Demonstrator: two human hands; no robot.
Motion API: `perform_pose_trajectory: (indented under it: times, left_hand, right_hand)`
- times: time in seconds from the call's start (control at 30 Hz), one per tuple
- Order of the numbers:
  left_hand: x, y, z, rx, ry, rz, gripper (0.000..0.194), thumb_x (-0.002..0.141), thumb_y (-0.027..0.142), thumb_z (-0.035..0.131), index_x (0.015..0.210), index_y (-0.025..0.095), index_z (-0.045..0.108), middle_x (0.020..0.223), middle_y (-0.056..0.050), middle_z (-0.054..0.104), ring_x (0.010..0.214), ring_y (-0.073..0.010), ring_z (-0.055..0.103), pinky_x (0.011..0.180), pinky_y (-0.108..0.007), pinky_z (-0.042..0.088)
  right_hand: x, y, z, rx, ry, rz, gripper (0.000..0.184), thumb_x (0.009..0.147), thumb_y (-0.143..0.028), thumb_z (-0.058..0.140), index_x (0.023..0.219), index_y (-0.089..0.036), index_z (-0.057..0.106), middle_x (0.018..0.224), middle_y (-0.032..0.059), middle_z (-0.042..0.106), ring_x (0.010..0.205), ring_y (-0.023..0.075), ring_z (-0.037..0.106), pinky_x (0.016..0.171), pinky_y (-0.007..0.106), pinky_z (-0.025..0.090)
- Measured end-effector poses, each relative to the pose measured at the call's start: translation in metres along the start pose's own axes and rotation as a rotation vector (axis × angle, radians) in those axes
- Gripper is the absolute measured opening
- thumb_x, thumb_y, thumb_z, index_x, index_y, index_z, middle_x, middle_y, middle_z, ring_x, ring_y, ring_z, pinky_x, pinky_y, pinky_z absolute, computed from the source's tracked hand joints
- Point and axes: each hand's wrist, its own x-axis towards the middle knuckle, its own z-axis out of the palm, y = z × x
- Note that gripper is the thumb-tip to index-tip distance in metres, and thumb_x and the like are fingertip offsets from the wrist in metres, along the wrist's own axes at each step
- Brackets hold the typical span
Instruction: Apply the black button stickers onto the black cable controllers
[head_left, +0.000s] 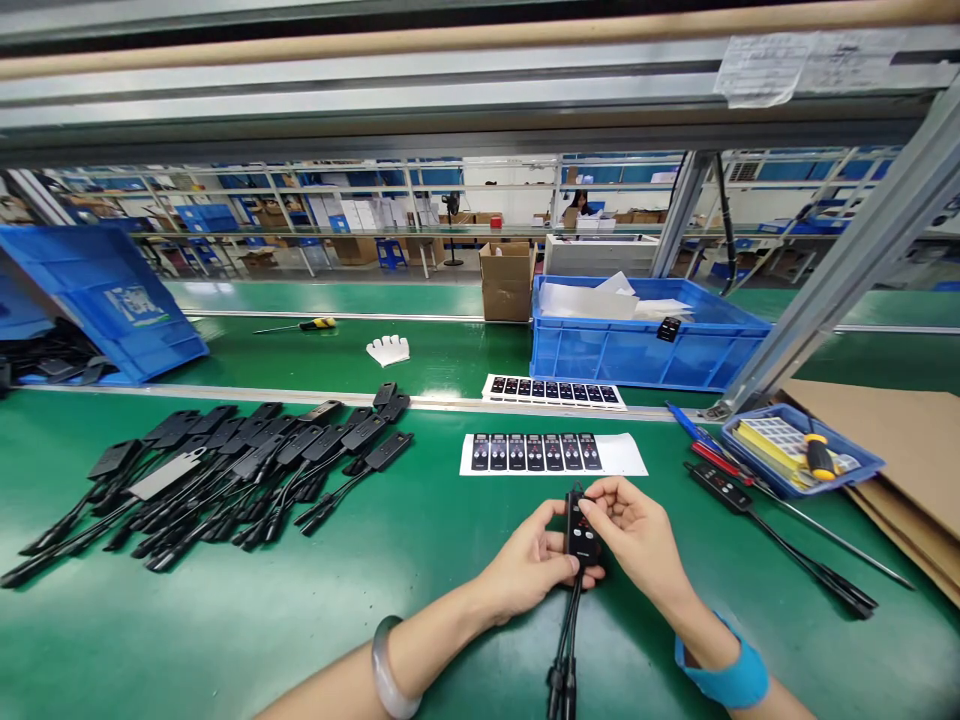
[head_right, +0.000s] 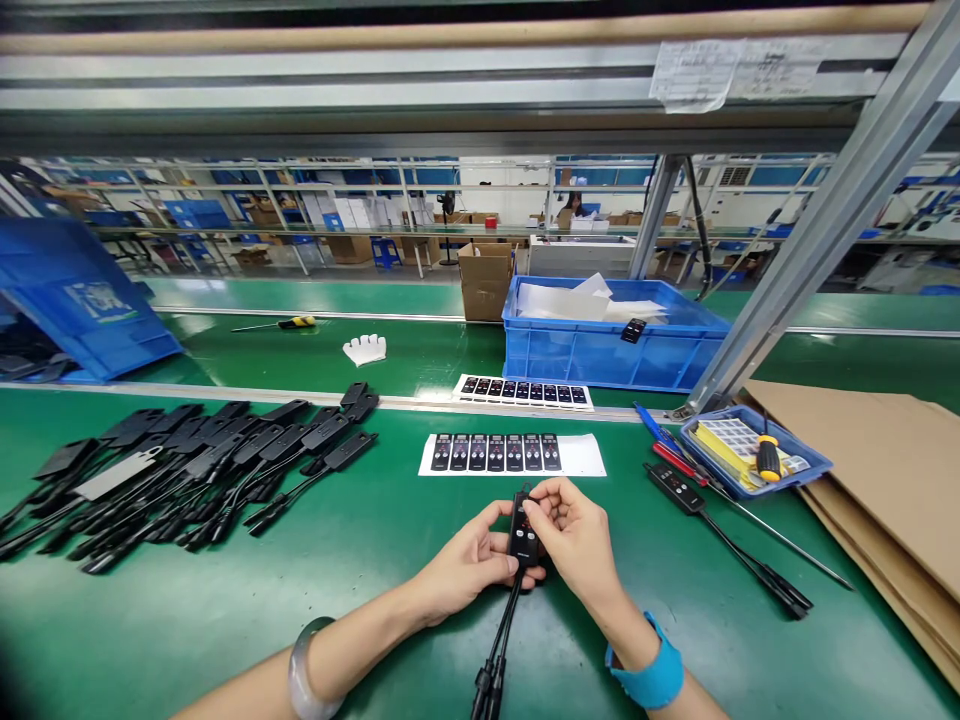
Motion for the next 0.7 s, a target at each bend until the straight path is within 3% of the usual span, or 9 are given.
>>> perform_pose_trajectory:
  times: [0.23, 0.4, 0.6, 0.7]
  left_hand:
    - [0.001, -0.003, 0.0, 0.015, -0.002, 0.031, 0.051, 0.069, 0.015, 0.066, 0.112, 0.016, 0.038, 0.081, -0.007, 0.066, 0.076, -0.0153, 0.066, 0.075, -0.028, 0.049]
    - [0.002, 0.0, 0.0, -0.019, 0.006, 0.0, 0.047, 0.068, 0.015, 0.066, 0.107, 0.017, 0.04, 0.087, -0.008, 0.066, 0.08, -0.0194, 0.067, 0.077, -0.032, 0.05]
    - [0.003, 0.005, -0.001, -0.125, 0.051, -0.042, 0.03, 0.082, 0.036, 0.055, 0.1, 0.015, 0.043, 0.087, -0.013, 0.066, 0.075, -0.0243, 0.068, 0.071, -0.035, 0.052]
    - [0.004, 0.004, -0.003, -0.136, 0.074, -0.011, 0.029, 0.084, 0.04, 0.053, 0.097, 0.016, 0.044, 0.088, -0.012, 0.065, 0.07, -0.0212, 0.067, 0.067, -0.034, 0.053]
  right_hand:
    - [-0.001, 0.002, 0.0, -0.059, 0.018, 0.002, 0.023, 0.077, -0.039, 0.064, 0.079, -0.017, 0.057, 0.06, -0.0021, 0.049, 0.052, 0.0118, 0.048, 0.048, 0.022, 0.041]
    - [0.002, 0.012, -0.004, -0.137, 0.017, 0.018, 0.032, 0.078, -0.043, 0.065, 0.095, -0.018, 0.055, 0.061, -0.0041, 0.046, 0.051, 0.0118, 0.046, 0.046, 0.022, 0.04]
    - [0.004, 0.015, -0.003, -0.154, -0.162, 0.049, 0.033, 0.079, -0.042, 0.061, 0.103, -0.019, 0.054, 0.072, -0.001, 0.05, 0.063, 0.0145, 0.051, 0.052, 0.023, 0.046]
    - [-0.001, 0.013, 0.0, -0.109, -0.271, 0.052, 0.047, 0.076, -0.035, 0.066, 0.117, -0.021, 0.048, 0.084, 0.0013, 0.056, 0.068, 0.0152, 0.054, 0.056, 0.024, 0.049]
